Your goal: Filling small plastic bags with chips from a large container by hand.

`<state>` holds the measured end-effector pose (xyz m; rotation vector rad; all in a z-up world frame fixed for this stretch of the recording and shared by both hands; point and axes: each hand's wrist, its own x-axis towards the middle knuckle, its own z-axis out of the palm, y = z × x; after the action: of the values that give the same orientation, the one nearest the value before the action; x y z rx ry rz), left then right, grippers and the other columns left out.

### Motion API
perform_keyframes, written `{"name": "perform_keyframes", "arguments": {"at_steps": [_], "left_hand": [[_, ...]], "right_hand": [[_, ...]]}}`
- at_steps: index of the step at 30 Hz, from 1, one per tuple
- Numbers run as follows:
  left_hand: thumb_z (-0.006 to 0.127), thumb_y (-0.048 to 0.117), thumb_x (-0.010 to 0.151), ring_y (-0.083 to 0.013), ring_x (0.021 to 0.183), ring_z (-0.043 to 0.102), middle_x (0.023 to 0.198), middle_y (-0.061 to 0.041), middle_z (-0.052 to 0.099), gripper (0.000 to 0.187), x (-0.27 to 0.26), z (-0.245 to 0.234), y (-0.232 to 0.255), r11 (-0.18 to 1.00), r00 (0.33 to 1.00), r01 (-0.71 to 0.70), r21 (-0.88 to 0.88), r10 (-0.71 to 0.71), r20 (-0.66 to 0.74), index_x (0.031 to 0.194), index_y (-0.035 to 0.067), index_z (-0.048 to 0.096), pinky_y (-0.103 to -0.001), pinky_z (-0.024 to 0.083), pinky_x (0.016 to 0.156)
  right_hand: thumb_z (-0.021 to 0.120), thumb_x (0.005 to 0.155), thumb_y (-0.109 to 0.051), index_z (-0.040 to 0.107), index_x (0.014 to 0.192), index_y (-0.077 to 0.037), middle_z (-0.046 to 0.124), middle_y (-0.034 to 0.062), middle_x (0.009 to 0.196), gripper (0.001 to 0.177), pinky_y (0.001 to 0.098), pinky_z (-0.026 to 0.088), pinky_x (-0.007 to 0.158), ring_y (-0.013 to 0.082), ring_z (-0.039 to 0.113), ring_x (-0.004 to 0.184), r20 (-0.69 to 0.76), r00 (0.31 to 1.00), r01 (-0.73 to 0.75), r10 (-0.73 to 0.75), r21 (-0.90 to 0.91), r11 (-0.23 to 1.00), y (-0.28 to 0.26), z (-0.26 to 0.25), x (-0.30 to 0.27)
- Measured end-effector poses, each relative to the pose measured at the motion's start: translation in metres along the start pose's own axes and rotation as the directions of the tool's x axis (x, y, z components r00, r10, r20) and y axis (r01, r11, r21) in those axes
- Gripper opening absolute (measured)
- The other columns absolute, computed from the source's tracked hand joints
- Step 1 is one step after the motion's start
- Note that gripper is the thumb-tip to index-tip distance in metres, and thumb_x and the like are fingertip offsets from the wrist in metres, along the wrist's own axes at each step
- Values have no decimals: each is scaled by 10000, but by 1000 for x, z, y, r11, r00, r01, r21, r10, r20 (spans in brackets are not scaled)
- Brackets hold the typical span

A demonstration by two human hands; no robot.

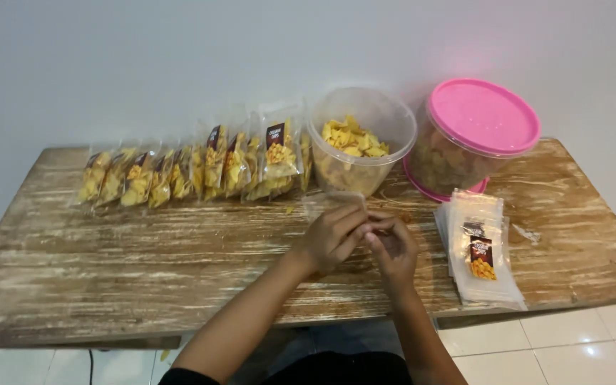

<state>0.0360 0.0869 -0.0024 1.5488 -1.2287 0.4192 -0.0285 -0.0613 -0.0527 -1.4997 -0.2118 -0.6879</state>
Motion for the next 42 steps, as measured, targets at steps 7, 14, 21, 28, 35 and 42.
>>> {"name": "perform_keyframes", "arguments": {"at_steps": [7, 14, 21, 28, 35, 42], "left_hand": [[469, 131, 1055, -468, 783, 644, 849, -212, 631, 244, 0, 1, -2, 994, 1000, 18, -110, -19, -9, 998, -21, 652, -470, 562, 649], [420, 193, 1083, -408, 741, 616, 801, -131, 579, 300, -3, 2, -5, 989, 999, 43, -140, -39, 26, 914, 49, 621, -422, 537, 645], [459, 198, 1075, -367, 706, 584, 770, -102, 528, 287, 2, 4, -1, 992, 1000, 10, -126, -8, 15, 856, 73, 596, -399, 515, 633], [492, 221, 1064, -345, 699, 573, 755, -79, 499, 287, -4, 5, -7, 993, 1000, 15, -119, -14, 12, 824, 91, 579, -378, 503, 634], [533, 220, 1043, -332, 666, 586, 740, -72, 523, 274, -4, 5, -8, 990, 998, 47, -131, -53, -42, 813, 88, 604, -369, 505, 622], [603, 228, 1009, -307, 639, 589, 696, -55, 524, 292, -2, 6, -8, 990, 993, 44, -131, -59, -107, 747, 100, 582, -336, 482, 588]], "right_hand": [[731, 910, -94, 643, 944, 102, 683, 292, 1148, 217, 448, 625, 793, 408, 717, 1057, -10, 1000, 10, -10, -7, 1000, -12, 1, 4], [754, 877, -44, 641, 929, 114, 686, 297, 1163, 201, 416, 638, 771, 395, 726, 1037, 1, 999, 36, -36, -15, 999, -15, 1, 4], [736, 895, -50, 657, 913, 125, 679, 314, 1137, 193, 464, 633, 766, 439, 707, 1059, -7, 998, 55, -55, -45, 997, -9, -3, 3], [739, 883, -43, 674, 891, 131, 685, 316, 1131, 186, 467, 615, 814, 431, 713, 1070, 12, 996, 86, -85, -52, 995, -14, -3, 4], [746, 885, -45, 697, 943, 117, 677, 293, 1156, 179, 464, 604, 854, 428, 679, 1140, 47, 998, 43, -38, -89, 995, -23, 0, 3], [710, 920, -101, 714, 933, 91, 675, 273, 1180, 193, 481, 580, 901, 427, 665, 1182, 93, 995, 29, -20, -105, 994, -23, -1, 5]]}}
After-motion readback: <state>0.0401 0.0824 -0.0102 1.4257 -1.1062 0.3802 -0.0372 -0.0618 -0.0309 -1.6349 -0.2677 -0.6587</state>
